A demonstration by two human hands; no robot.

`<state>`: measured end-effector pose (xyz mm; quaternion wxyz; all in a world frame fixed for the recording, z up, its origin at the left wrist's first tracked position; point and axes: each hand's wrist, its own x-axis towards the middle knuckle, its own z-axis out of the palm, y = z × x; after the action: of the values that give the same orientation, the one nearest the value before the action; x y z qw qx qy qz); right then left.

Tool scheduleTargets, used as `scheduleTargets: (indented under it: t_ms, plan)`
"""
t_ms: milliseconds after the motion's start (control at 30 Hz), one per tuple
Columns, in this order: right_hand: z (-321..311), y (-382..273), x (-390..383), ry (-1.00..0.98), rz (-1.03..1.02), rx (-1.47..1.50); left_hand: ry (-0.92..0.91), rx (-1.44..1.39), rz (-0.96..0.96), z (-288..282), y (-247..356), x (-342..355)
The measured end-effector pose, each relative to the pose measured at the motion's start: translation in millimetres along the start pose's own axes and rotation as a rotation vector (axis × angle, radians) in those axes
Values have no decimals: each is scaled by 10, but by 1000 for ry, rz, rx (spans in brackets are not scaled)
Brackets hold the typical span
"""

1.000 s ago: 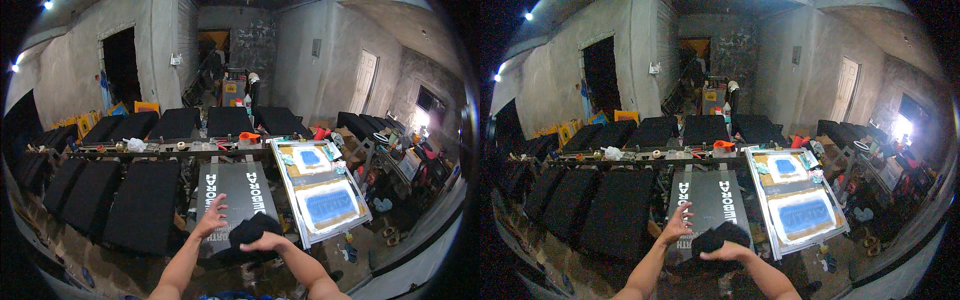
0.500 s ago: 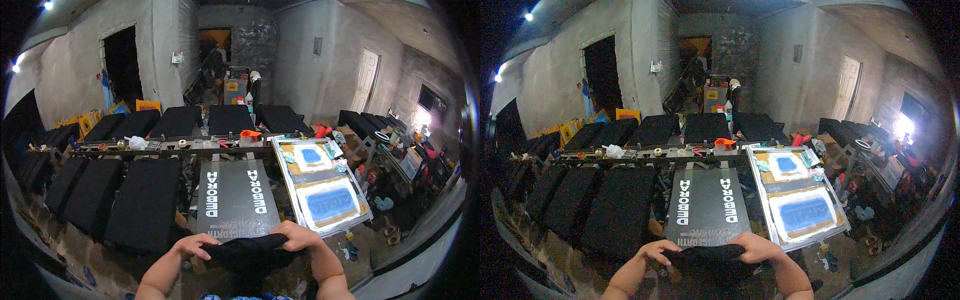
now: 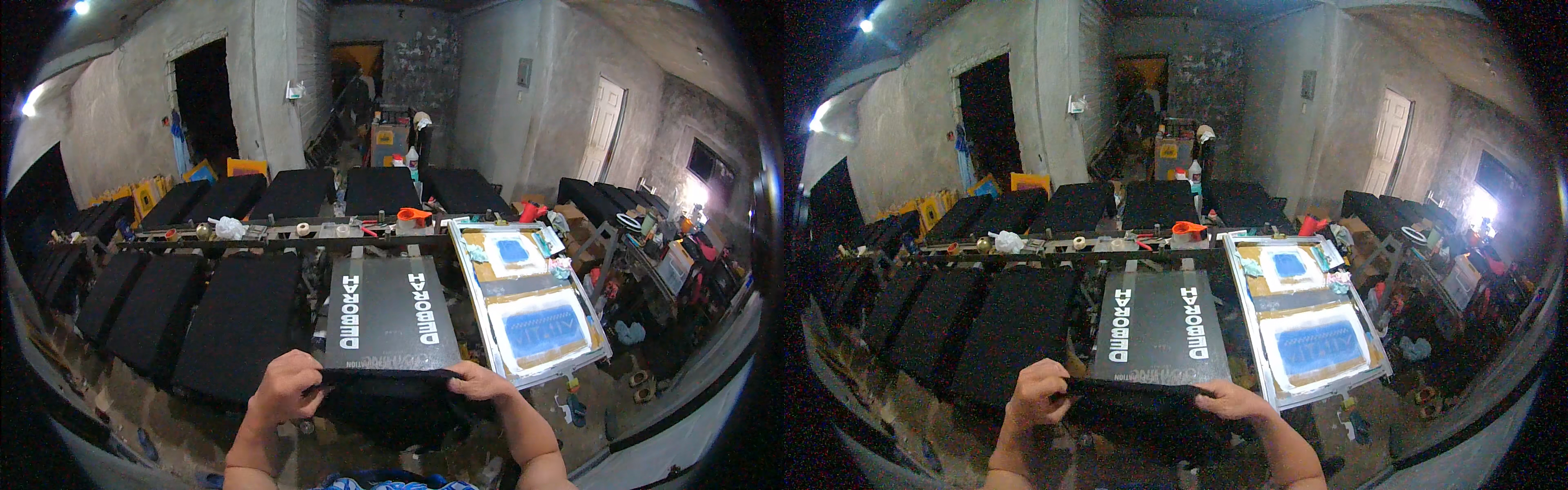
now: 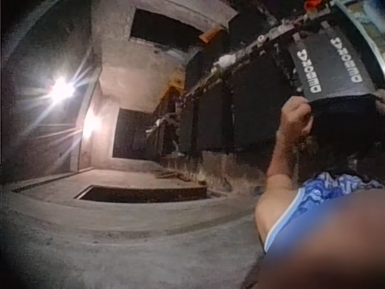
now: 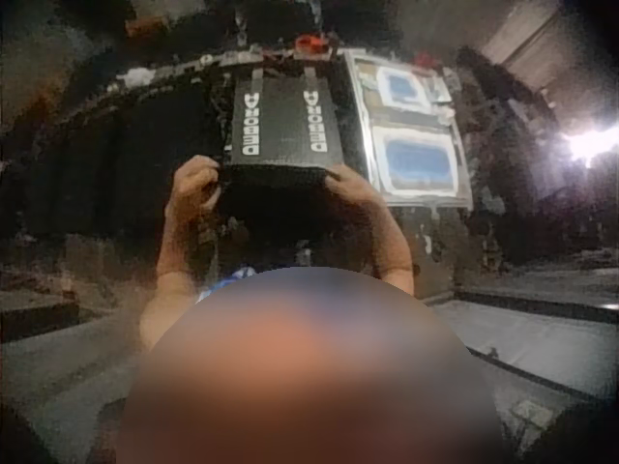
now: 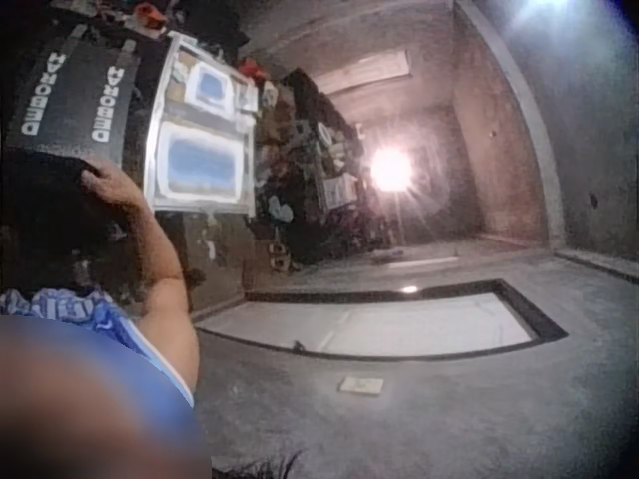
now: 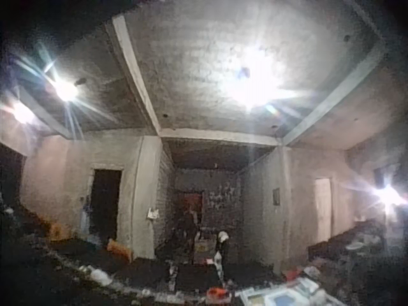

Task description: The person places a black t-shirt on a printing platen and smooths it flat. They then move a dual screen printing frame into position, open a white container with a red lid, and pour a small amount of white liquid onto the screen mesh before closing the container.

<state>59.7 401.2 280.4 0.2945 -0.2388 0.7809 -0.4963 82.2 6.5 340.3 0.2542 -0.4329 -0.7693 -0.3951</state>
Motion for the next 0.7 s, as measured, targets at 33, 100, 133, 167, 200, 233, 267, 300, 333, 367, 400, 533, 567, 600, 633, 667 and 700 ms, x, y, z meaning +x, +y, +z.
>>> scheduleTargets:
  t_ms: [33, 100, 133, 167, 200, 233, 267, 300, 333, 367, 400, 533, 567, 600, 633, 667, 700]
  plan:
    - [-31, 1, 14, 33, 143, -105, -1, 107, -1, -2, 27, 14]
    - [66, 5, 47, 266, -209, -20, -109, -97, -140, 14, 79, 22]
    - [72, -4, 74, 304, -278, -22, -159, -145, -177, 19, 79, 32]
    - [78, -13, 95, 351, -358, -28, -212, -194, -218, 23, 77, 33]
    - [101, -18, 100, 364, -300, 51, -199, -200, -188, 35, 61, 38]
    - [119, -20, 112, 384, -252, 125, -182, -125, -171, 55, 34, 45]
    - [124, -20, 115, 383, -195, 197, -164, -53, -158, 86, 7, 47]
    - [127, -17, 121, 421, -209, 157, -147, 14, -135, 111, -22, 46]
    - [127, -12, 128, 439, -217, 114, -151, 90, -137, 131, -48, 41]
    - [123, -6, 134, 459, -212, 72, -156, 160, -129, 150, -71, 37]
    - [119, -2, 141, 469, -240, 103, -160, 230, -122, 162, -86, 32]
    - [71, -31, 168, 549, -259, 190, -108, 271, -45, 183, -106, 41]
    - [58, -50, 181, 570, -251, 186, -105, 270, -41, 192, -113, 53]
    - [6, -80, 177, 524, -360, 173, -87, 279, -8, 202, -124, 62]
    - [-15, -107, 194, 578, -362, 137, -16, 250, -15, 223, -144, 75]
    - [-38, -135, 214, 643, -368, 90, 70, 230, 8, 250, -172, 87]
    - [-59, -160, 234, 708, -373, 44, 112, 239, -20, 270, -196, 84]
